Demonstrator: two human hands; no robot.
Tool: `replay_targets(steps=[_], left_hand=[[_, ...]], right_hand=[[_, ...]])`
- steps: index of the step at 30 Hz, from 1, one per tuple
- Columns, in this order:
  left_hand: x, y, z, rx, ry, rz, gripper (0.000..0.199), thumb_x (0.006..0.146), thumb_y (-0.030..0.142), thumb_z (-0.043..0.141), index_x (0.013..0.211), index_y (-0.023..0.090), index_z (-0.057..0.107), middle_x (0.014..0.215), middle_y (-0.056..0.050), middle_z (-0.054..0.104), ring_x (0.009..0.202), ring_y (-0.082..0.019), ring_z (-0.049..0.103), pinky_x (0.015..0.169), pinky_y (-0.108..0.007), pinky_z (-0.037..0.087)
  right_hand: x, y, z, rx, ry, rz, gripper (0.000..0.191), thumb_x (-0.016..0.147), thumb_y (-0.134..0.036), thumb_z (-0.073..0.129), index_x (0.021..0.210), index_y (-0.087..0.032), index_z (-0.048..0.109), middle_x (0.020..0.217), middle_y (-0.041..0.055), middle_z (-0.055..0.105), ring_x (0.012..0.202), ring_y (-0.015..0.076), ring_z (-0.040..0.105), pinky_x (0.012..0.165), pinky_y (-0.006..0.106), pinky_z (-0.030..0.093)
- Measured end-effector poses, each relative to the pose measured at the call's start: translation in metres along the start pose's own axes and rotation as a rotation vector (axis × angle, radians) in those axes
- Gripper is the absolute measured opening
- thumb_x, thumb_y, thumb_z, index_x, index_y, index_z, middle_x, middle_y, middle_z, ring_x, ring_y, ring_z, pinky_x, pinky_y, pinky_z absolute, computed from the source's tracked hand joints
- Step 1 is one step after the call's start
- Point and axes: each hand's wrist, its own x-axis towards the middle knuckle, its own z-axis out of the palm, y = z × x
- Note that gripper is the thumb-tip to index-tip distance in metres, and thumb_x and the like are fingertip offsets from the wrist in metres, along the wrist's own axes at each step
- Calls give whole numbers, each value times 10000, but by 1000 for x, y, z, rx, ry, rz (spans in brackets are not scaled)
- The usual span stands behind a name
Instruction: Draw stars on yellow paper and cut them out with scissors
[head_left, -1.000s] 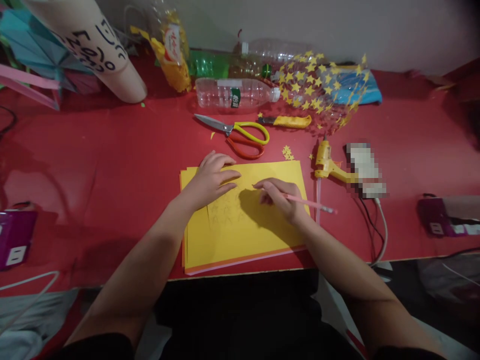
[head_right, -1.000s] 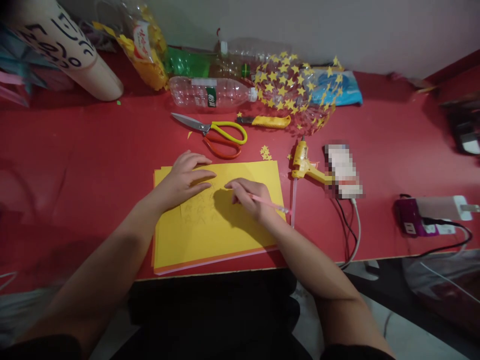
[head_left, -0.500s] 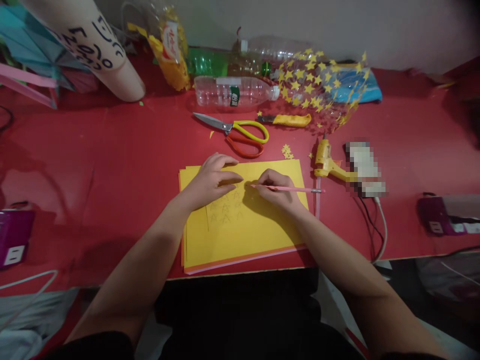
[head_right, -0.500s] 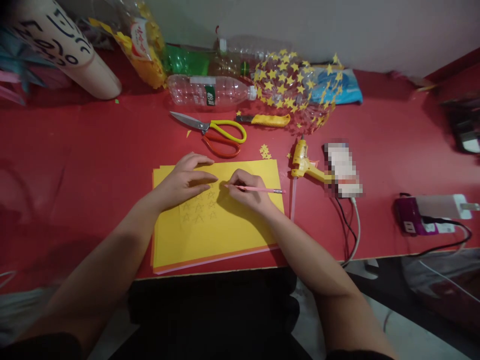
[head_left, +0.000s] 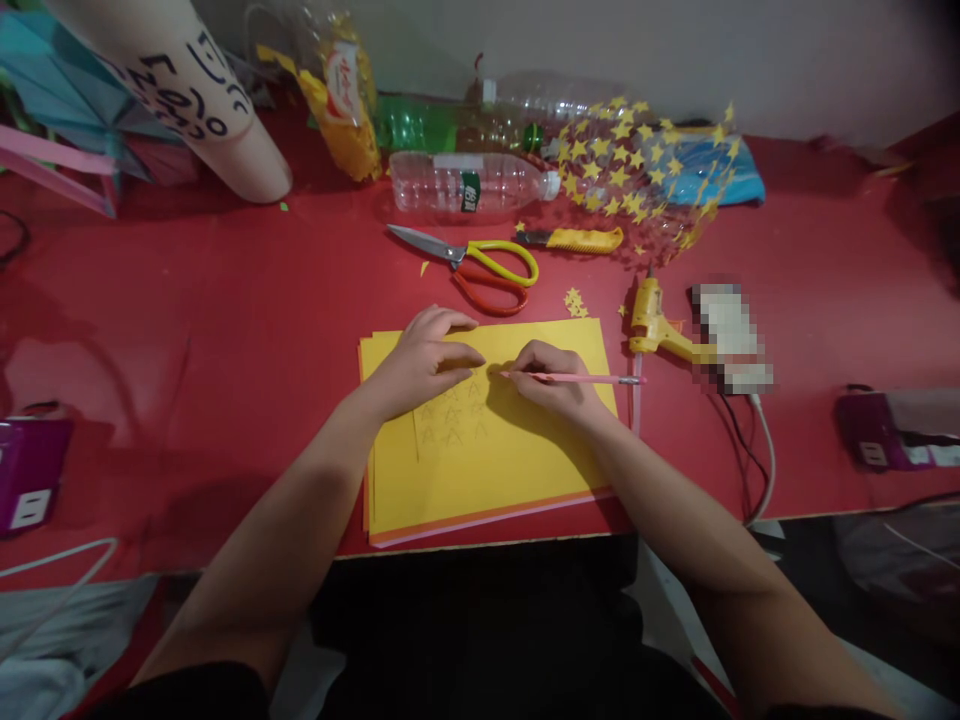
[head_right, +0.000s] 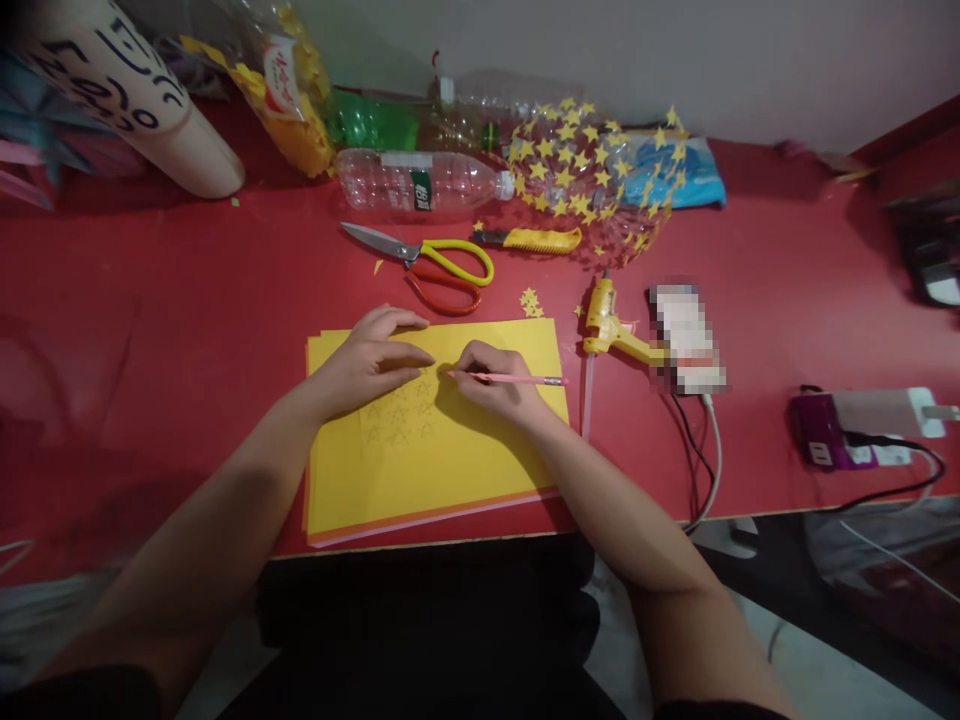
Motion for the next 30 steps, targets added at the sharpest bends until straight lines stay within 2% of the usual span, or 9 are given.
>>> replay_targets(steps=[5, 18, 30], left_hand=[[0, -1, 0, 5, -2, 12, 184, 909, 275, 599, 959, 267, 775, 1297, -76, 573, 1258, -273, 460, 1120, -543, 341], [0, 1, 0, 15, -9, 2, 180, 903, 263, 607, 947, 258, 781, 1302, -82, 574, 1267, -273, 467, 1161, -561, 285], [0, 0, 0, -4, -4, -5, 180, 905, 268, 600, 946, 266, 775, 1307, -76, 571, 1264, -271, 462, 1141, -563, 314]], right_hand=[[1, 0, 1, -18, 4, -1, 127, 728, -263, 563, 634, -226, 487, 570, -39, 499, 519, 107, 386, 506, 267, 287], [1, 1, 5, -25, 88, 39, 156, 763, -312, 564, 663, -228, 479, 571, -28, 521, 534, 127, 438, 514, 271, 324], [0, 0, 6, -13, 114, 68, 134, 771, -306, 575, 689, -233, 497, 596, -26, 539, 556, 138, 474, 522, 270, 351]])
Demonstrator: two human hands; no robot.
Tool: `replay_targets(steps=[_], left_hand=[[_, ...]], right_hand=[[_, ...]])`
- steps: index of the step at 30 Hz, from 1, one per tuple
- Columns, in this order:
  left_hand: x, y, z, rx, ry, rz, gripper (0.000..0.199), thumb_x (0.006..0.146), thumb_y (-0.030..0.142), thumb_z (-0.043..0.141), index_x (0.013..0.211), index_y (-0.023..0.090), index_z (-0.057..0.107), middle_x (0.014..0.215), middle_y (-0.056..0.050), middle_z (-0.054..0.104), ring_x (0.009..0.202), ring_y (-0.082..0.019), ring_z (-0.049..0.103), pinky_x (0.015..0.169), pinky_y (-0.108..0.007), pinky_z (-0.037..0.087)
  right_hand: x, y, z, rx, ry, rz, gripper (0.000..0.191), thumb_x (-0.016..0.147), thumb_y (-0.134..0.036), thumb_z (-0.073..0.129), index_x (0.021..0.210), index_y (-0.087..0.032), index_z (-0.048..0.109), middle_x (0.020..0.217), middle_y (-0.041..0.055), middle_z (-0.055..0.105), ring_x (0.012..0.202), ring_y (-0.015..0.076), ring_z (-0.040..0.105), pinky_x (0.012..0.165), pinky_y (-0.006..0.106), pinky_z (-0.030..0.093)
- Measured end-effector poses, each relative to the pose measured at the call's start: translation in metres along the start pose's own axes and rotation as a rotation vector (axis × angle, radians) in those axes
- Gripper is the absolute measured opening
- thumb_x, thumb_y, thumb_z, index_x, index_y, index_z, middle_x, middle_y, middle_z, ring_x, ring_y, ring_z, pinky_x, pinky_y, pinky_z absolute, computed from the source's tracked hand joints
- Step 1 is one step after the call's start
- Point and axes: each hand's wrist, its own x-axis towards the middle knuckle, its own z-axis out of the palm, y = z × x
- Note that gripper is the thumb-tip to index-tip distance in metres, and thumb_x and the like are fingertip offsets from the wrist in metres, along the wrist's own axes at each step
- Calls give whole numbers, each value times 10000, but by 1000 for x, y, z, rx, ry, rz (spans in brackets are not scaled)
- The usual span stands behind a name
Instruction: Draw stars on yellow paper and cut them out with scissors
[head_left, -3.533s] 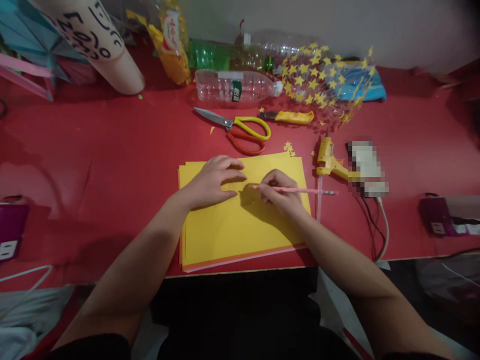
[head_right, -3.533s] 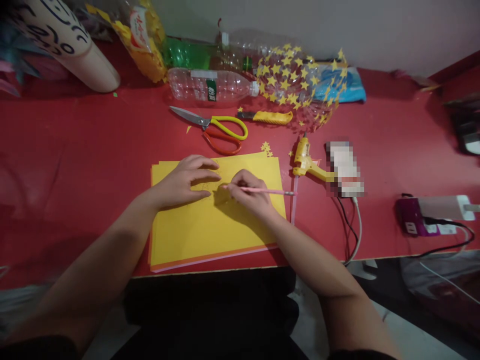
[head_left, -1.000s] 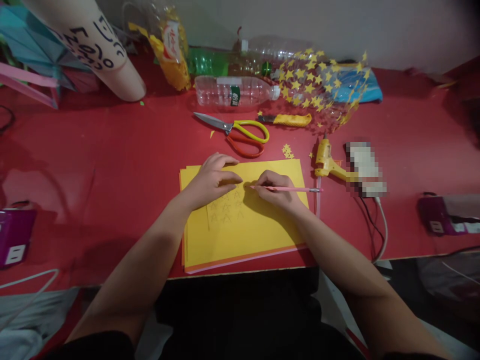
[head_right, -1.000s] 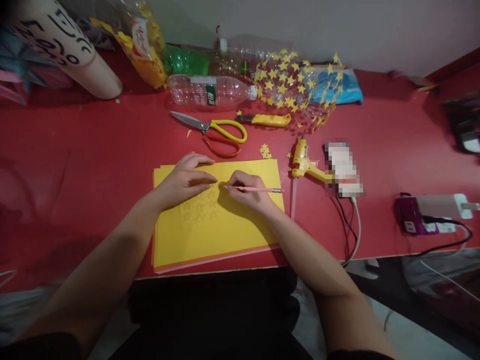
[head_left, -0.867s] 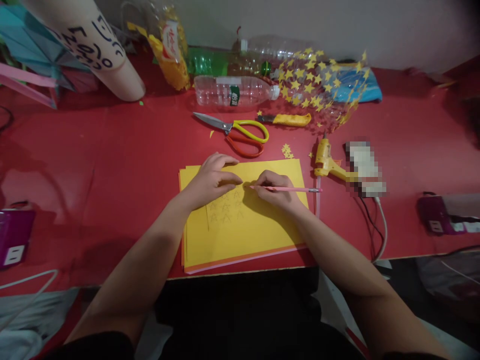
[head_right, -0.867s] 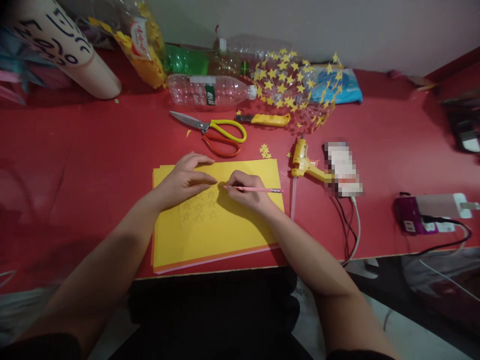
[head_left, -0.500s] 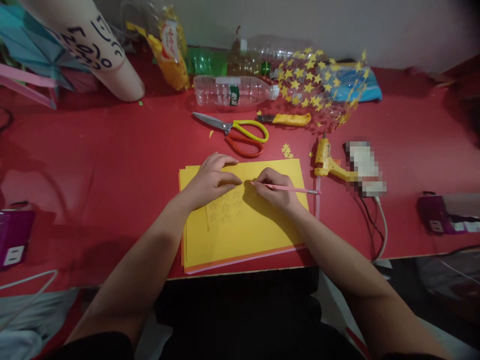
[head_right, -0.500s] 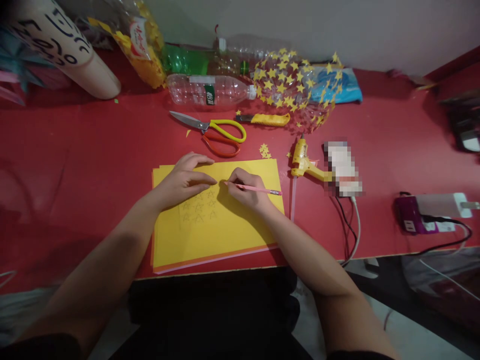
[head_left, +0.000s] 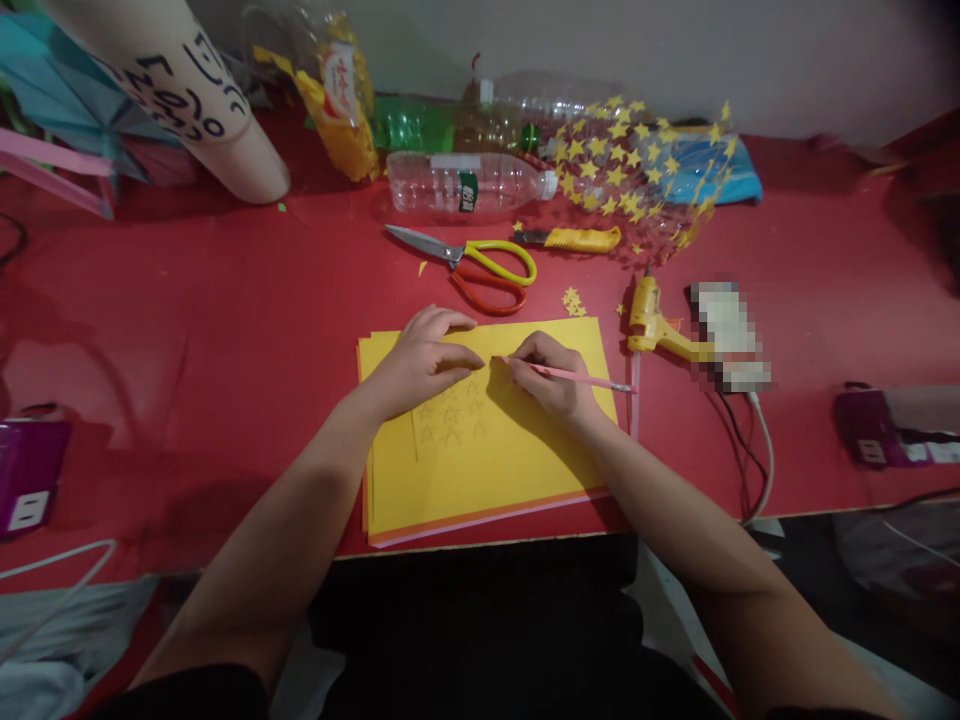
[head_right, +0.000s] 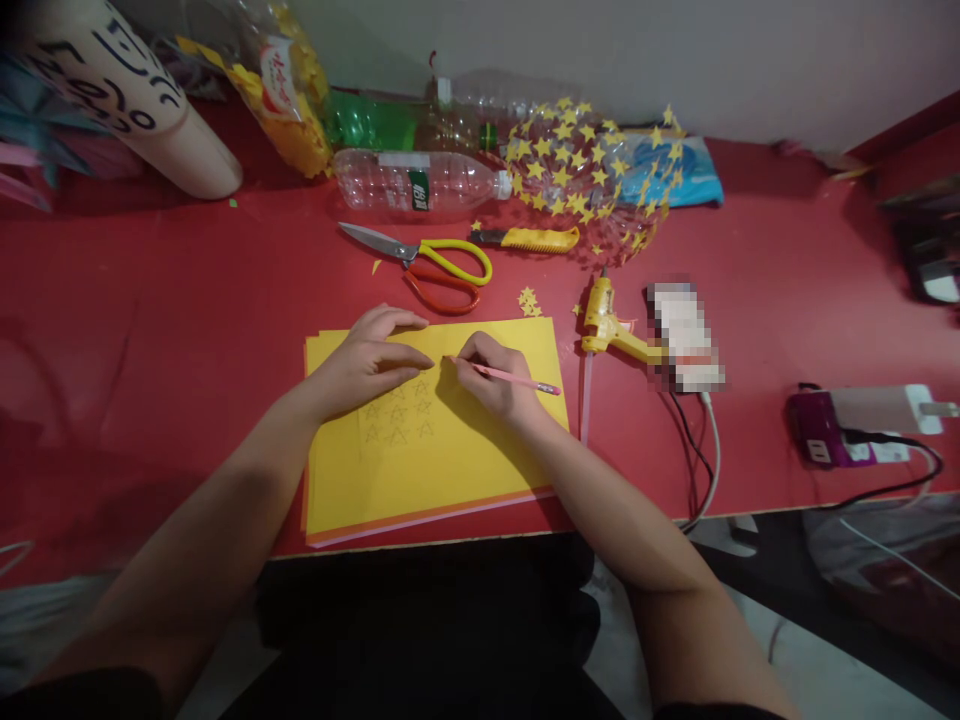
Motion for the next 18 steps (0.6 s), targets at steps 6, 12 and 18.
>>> replay_targets(steps=[6, 12, 18], left_hand=[[1, 0, 0, 1, -2, -10, 188, 896, 263, 605, 988, 245, 768, 1310, -88, 573, 1261, -282, 462, 1129, -560, 331], [1, 0, 0, 2, -10, -21, 189, 895, 286, 605, 985, 253, 768, 1317, -78, 576, 1271, -280, 460, 1150, -573, 305], [0, -1, 1, 2, -6, -24, 184, 896, 289, 610, 988, 262, 767, 1320, -71, 576, 1279, -280, 457, 1167, -586, 274]], right_hand=[[0, -2, -1, -10, 5, -31, 121, 746, -280, 562, 662, -230, 491, 571, -34, 517, 530, 127, 441, 508, 264, 327], [0, -7, -2, -67, 4, 20, 116, 692, -249, 550, 615, -228, 465, 525, -40, 467, 503, 112, 379, 474, 252, 262], [0, -7, -4, -70, -24, -2, 98, 665, -231, 525, 606, -232, 447, 511, -50, 423, 487, 105, 340, 470, 255, 241]])
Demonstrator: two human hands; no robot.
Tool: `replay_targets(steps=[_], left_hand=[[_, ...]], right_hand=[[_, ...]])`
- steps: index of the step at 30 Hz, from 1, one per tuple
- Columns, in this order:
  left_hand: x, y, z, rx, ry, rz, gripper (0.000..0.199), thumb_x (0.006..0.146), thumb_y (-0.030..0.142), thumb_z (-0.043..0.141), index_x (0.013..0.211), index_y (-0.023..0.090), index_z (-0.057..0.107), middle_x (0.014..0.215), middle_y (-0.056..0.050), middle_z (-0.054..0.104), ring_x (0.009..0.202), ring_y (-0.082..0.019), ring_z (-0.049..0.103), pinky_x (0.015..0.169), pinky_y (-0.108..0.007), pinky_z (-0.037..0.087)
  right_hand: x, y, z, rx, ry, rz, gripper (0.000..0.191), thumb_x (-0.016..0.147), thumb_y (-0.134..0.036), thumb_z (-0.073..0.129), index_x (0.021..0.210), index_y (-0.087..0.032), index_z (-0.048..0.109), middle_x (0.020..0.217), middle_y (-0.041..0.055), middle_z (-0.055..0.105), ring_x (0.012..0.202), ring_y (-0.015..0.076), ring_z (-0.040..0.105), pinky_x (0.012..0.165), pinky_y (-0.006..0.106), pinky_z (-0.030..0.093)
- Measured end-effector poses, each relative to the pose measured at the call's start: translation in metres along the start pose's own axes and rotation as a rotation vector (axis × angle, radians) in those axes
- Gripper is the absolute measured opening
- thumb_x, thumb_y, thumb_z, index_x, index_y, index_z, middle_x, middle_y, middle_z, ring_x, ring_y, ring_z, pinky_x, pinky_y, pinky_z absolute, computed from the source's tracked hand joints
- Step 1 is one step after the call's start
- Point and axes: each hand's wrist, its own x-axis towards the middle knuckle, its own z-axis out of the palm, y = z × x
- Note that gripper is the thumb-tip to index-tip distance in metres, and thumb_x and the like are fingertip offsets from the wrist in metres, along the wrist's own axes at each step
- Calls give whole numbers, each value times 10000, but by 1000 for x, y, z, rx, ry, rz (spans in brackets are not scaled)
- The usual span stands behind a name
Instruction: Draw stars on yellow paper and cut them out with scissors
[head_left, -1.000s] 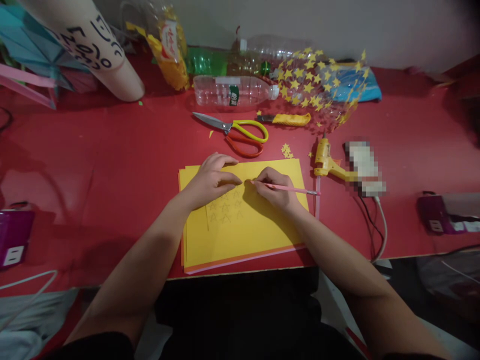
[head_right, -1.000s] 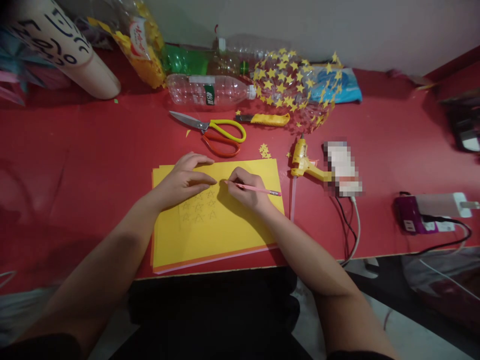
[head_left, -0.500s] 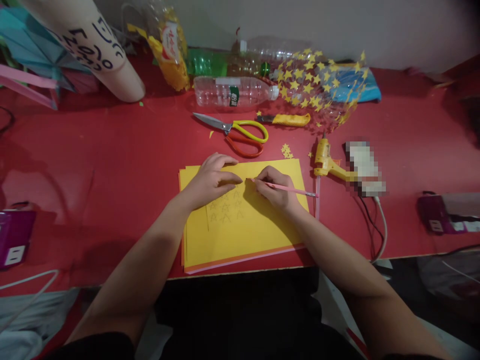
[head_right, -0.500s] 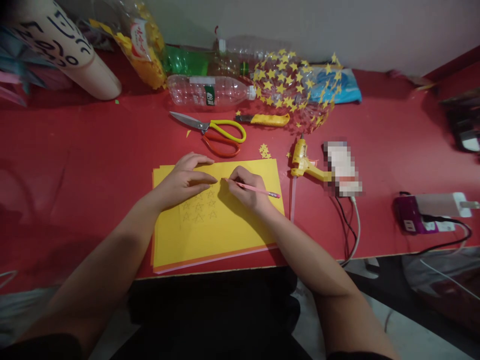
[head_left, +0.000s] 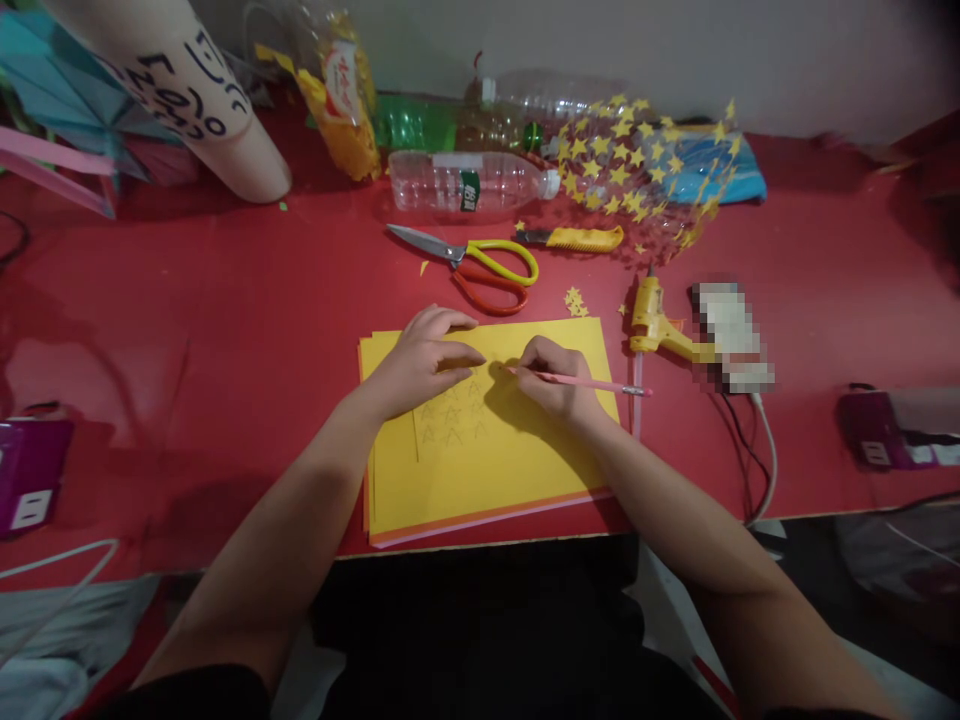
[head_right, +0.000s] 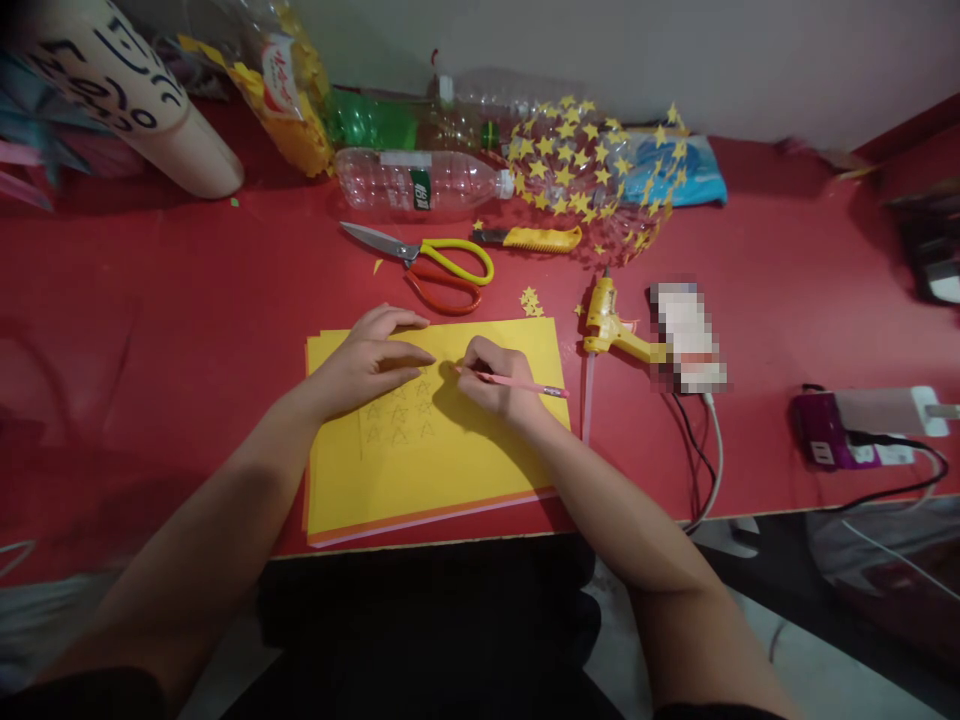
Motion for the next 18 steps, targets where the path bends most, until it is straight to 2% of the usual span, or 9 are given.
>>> replay_targets(steps=[6, 14, 18], left_hand=[[0, 2, -1, 4, -10, -9, 185, 894, 265, 616, 986, 232, 773, 1321, -94, 572, 1276, -292, 456, 1140, -569, 318], [0, 0, 0, -1, 1, 6, 177, 895, 274, 618, 984, 257, 770, 1307, -74, 578, 1264, -282, 461, 1138, -576, 316], [0, 0, 0, 3, 1, 4, 179, 893, 266, 623, 984, 231, 774, 1317, -92, 573, 1278, -292, 455, 1144, -571, 311]], right_hand=[[0, 5, 0, 4, -14, -44, 118, 659, -228, 519, 601, -240, 416, 499, -57, 393, 477, 105, 324, 471, 261, 251], [0, 5, 0, -27, -11, -35, 138, 647, -200, 521, 586, -240, 404, 482, -59, 375, 467, 100, 307, 462, 259, 240], [1, 8, 2, -35, 8, -39, 141, 650, -198, 526, 588, -240, 406, 479, -61, 381, 459, 98, 314, 458, 259, 243]])
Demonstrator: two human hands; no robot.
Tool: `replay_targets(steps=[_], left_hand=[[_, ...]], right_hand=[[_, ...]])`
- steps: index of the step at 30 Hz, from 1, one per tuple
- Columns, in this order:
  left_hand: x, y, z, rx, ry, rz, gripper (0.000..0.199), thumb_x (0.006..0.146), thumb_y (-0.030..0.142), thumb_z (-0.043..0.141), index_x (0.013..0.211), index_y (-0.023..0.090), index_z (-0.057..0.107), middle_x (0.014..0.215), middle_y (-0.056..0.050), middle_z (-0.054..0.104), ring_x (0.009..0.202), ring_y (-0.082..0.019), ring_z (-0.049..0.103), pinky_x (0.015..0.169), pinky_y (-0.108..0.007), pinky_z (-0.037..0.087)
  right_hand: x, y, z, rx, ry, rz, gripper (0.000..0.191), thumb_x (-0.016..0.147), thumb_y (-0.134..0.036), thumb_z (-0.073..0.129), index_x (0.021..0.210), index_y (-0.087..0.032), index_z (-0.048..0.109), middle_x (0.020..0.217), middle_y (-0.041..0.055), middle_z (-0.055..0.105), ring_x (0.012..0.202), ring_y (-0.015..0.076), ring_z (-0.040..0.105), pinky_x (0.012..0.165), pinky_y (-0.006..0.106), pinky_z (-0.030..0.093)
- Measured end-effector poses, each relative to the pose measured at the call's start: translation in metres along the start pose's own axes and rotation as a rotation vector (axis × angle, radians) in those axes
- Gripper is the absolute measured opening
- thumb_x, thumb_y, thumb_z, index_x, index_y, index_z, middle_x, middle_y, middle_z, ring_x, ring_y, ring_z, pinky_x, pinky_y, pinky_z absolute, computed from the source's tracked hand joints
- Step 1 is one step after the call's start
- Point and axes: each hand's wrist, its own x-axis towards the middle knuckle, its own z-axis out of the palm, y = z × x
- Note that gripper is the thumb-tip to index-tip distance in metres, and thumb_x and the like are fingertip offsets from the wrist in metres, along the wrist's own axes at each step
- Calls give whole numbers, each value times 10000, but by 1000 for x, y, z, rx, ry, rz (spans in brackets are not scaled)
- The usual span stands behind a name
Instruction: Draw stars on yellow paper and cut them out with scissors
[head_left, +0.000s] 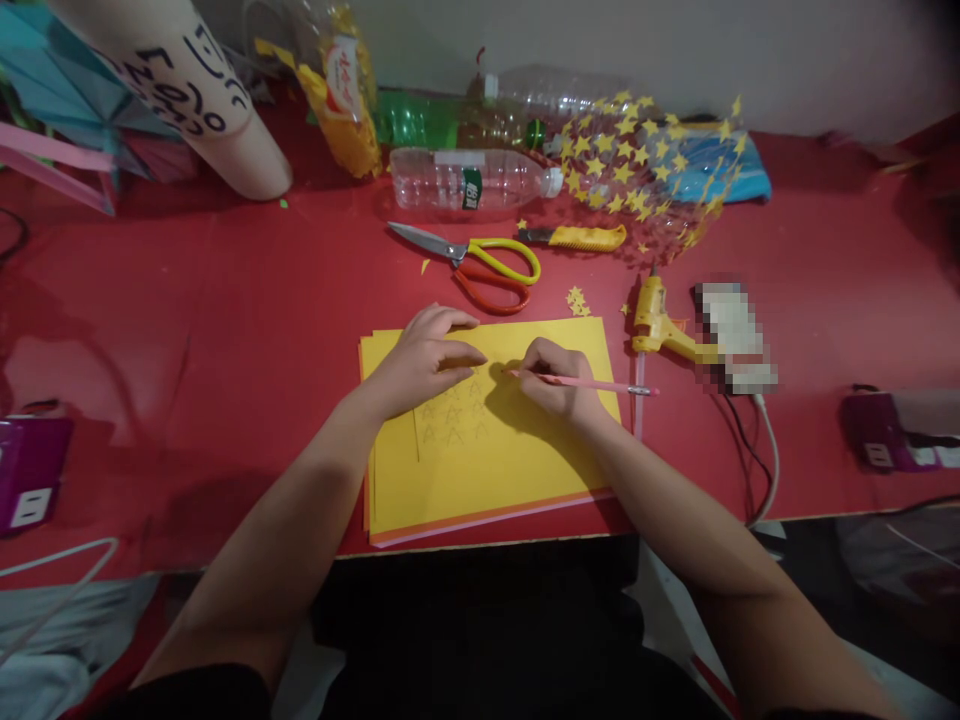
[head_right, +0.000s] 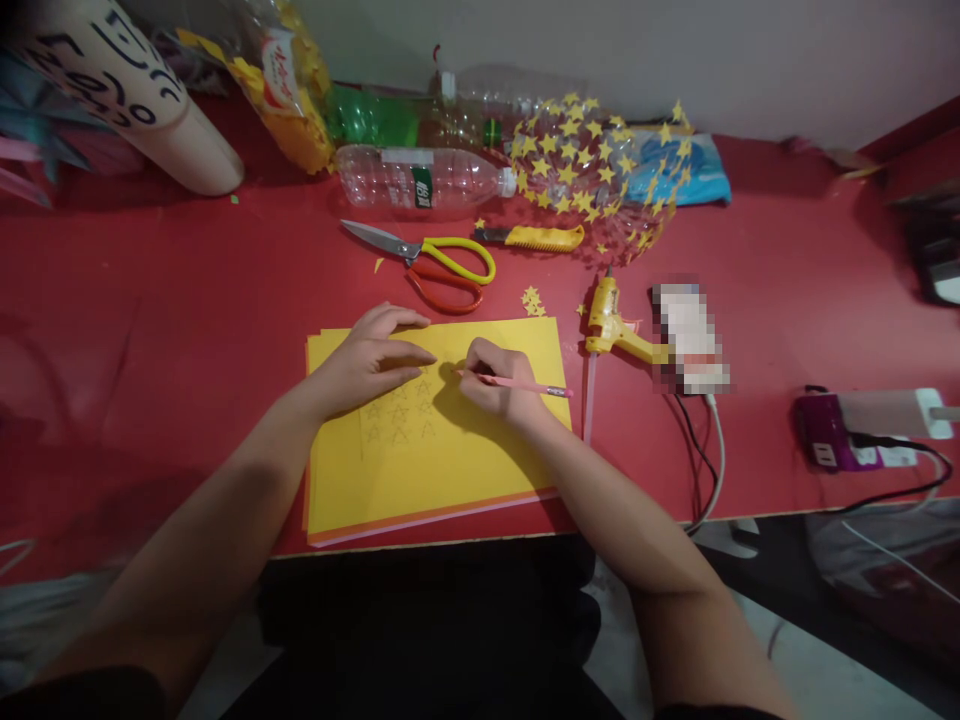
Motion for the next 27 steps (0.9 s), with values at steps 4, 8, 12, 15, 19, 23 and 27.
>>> replay_targets(steps=[4, 8, 12, 15, 19, 23, 27], left_hand=[[0, 0, 0, 10, -4, 7, 181, 893, 262, 623, 989, 230, 773, 1312, -94, 575, 1271, -289, 460, 1143, -570, 308], [1, 0, 0, 11, -1, 14, 179, 897, 269, 619, 988, 230, 769, 1308, -93, 576, 1264, -281, 464, 1139, -559, 314], [1, 0, 0, 8, 3, 21, 178, 905, 287, 610, 983, 240, 763, 1298, -85, 578, 1257, -271, 468, 1141, -557, 307], [1, 0, -1, 4, 4, 25, 185, 906, 280, 601, 984, 225, 760, 1298, -96, 575, 1246, -271, 471, 1109, -530, 354], [1, 1, -1, 6, -4, 15, 183, 897, 264, 602, 992, 226, 753, 1303, -92, 570, 1251, -270, 467, 1108, -526, 356], [1, 1, -1, 13, -10, 13, 190, 894, 256, 602, 997, 215, 756, 1304, -102, 570, 1249, -273, 468, 1112, -520, 352], [1, 0, -1, 12, -5, 15, 187, 898, 274, 601, 991, 228, 757, 1302, -94, 572, 1249, -273, 466, 1112, -524, 350]], right_hand=[[0, 1, 1, -3, 0, 6, 131, 658, -218, 529, 598, -236, 414, 481, -64, 393, 457, 93, 313, 456, 250, 238], [0, -2, 2, 10, -3, 21, 117, 663, -264, 525, 603, -236, 429, 491, -59, 421, 457, 93, 322, 453, 245, 238], [0, -6, 2, 5, -32, 39, 139, 694, -301, 549, 618, -234, 454, 525, -37, 486, 493, 108, 391, 474, 247, 275], [-1, -6, 2, 10, -56, 22, 156, 736, -335, 570, 650, -229, 495, 555, -25, 526, 531, 122, 444, 496, 251, 314], [-4, -7, 2, 31, -64, 34, 157, 782, -347, 572, 699, -222, 527, 601, -20, 556, 545, 121, 462, 509, 256, 341], [-6, -9, 2, 44, -68, 30, 151, 795, -347, 568, 722, -218, 542, 595, -27, 547, 544, 118, 468, 510, 252, 351], [-7, -9, 3, 45, -51, 16, 131, 798, -328, 566, 727, -219, 552, 598, -34, 545, 534, 112, 462, 502, 245, 350]])
